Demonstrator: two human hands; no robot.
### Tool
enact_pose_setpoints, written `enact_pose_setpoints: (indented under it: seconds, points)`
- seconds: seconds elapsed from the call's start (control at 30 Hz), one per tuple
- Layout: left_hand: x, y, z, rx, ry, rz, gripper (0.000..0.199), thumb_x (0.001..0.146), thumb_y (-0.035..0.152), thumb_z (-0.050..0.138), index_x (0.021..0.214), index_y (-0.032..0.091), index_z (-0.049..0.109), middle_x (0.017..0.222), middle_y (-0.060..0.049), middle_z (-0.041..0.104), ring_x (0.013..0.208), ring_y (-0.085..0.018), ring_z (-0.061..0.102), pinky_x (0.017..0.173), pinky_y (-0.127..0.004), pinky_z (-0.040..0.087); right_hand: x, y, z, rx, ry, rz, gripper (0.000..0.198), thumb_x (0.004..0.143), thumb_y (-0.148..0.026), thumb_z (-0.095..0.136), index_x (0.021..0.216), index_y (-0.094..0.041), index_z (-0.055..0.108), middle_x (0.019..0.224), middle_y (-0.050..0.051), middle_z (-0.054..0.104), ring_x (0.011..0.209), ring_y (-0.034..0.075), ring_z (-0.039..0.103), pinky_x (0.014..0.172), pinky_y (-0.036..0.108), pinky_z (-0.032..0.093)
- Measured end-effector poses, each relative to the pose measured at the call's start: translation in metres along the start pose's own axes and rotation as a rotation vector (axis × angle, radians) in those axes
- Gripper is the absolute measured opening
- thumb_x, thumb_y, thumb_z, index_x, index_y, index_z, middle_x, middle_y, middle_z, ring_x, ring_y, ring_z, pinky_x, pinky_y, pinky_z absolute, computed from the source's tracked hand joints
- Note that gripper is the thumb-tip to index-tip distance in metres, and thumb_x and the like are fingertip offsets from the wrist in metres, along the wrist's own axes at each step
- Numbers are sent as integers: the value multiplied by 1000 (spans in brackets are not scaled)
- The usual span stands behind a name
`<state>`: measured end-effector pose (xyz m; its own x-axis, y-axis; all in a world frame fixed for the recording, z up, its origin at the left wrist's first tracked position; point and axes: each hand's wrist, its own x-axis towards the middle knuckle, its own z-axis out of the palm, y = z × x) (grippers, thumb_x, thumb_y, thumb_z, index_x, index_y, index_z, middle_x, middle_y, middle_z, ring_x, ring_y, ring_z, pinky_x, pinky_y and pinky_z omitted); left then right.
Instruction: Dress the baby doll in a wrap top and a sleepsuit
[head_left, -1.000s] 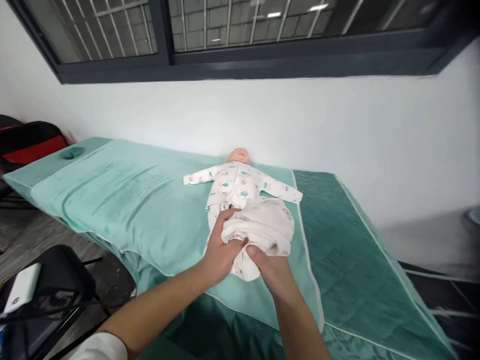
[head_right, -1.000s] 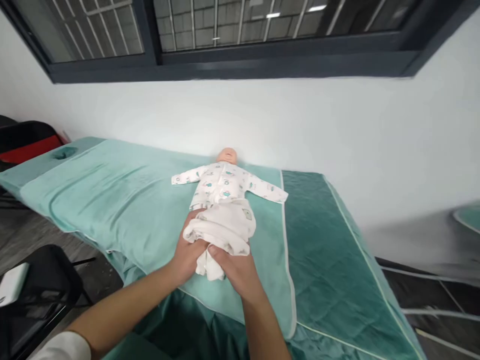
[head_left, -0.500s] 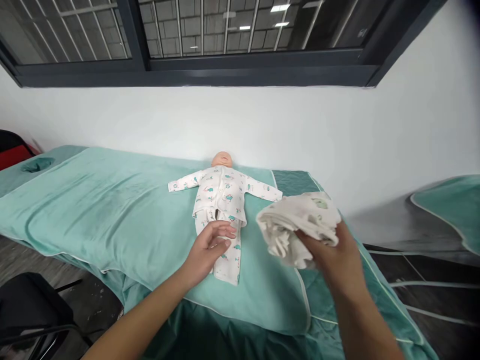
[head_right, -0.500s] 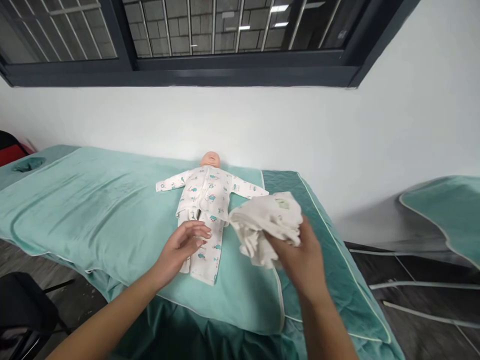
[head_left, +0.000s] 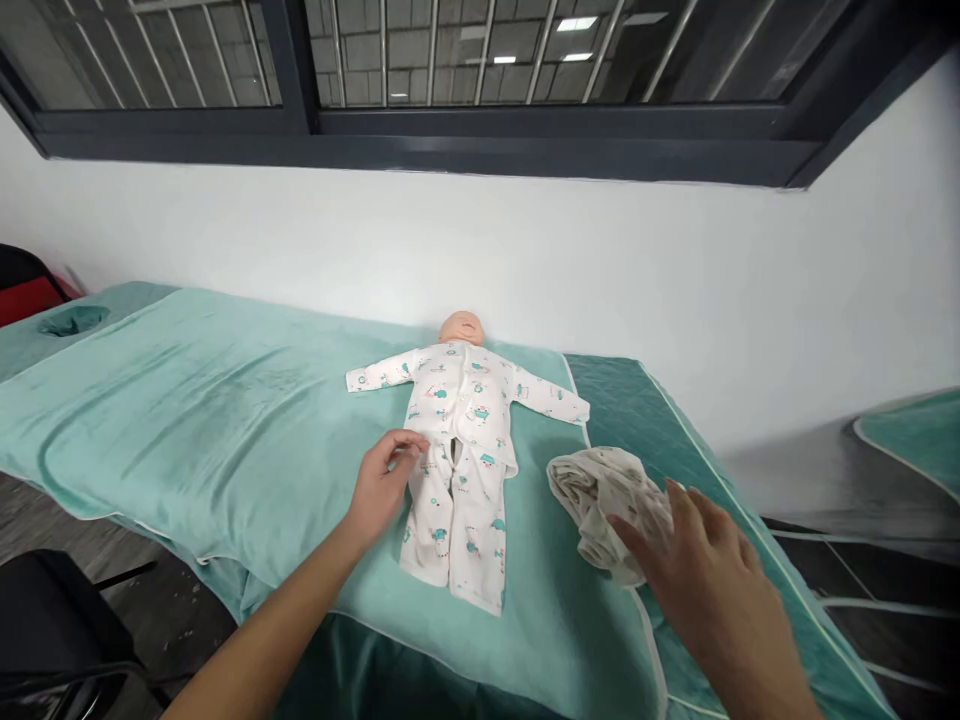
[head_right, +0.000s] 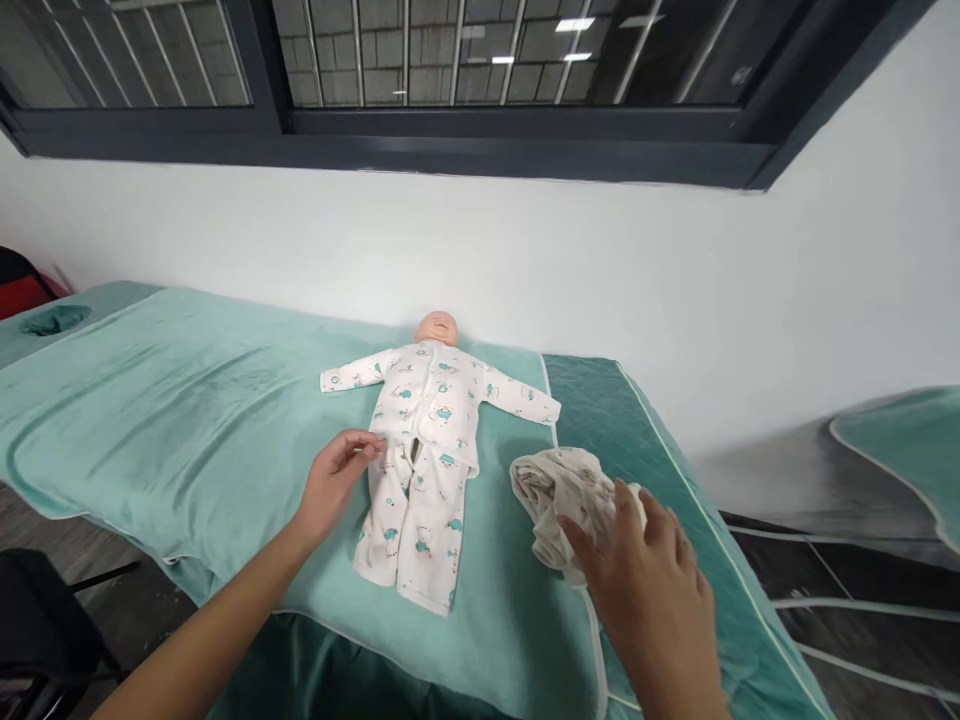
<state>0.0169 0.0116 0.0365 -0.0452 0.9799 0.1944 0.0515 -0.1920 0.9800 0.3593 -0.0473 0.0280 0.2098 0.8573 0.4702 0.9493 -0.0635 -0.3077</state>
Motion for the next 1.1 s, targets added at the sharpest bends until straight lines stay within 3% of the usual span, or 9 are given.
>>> enact_pose_setpoints:
  seconds: [0.1, 0.23, 0.43, 0.6, 0.8, 1.1]
  points:
    - [26, -1, 2, 68, 37, 32, 14, 94, 28, 55, 98, 21, 66, 105, -4, 71, 103, -18, 64, 92, -31, 47, 6, -49, -3, 80, 92, -145, 57, 93, -57, 48, 142, -29, 48, 146, 19, 50, 140, 44, 42, 108, 68, 39]
    - [69, -5, 15, 195, 83, 111, 17, 91, 16, 50, 103, 22, 62, 112, -4, 69, 107, -17, 63, 93, -32, 48, 29, -103, 34, 346, -24, -256, 40, 96, -44, 52, 131, -26, 54, 141, 16, 53, 135, 35, 49, 106, 59, 46]
    - [151, -16, 46, 551, -17, 357, 23, 89, 10, 50, 101, 21, 66, 109, -6, 69, 110, -21, 59, 101, -38, 45, 103, -145, 109, 648, -43, -150, 39, 95, -39, 53, 129, -22, 55, 137, 14, 55, 132, 28, 50, 113, 51, 41]
    - [209, -23, 66, 659, -77, 273, 25, 94, 21, 49, 108, 21, 70, 116, -8, 67, 112, -26, 59, 97, -42, 48, 180, -155, 150, 715, -156, -21, 35, 92, -41, 52, 120, -22, 61, 128, 12, 62, 124, 28, 54, 110, 52, 40]
    - [218, -30, 65, 442, -169, 263, 26, 96, 26, 51, 109, 25, 74, 112, -5, 64, 112, -20, 61, 102, -34, 47, 191, -145, 157, 860, -241, -58, 36, 95, -43, 52, 126, -27, 61, 142, 7, 56, 135, 24, 47, 116, 47, 36]
    - [212, -26, 66, 503, -111, 271, 27, 96, 26, 51, 110, 27, 75, 119, -5, 64, 123, -22, 53, 112, -39, 39, 186, -150, 149, 891, -215, 33, 29, 92, -39, 54, 117, -28, 66, 139, 6, 59, 133, 25, 49, 111, 47, 42]
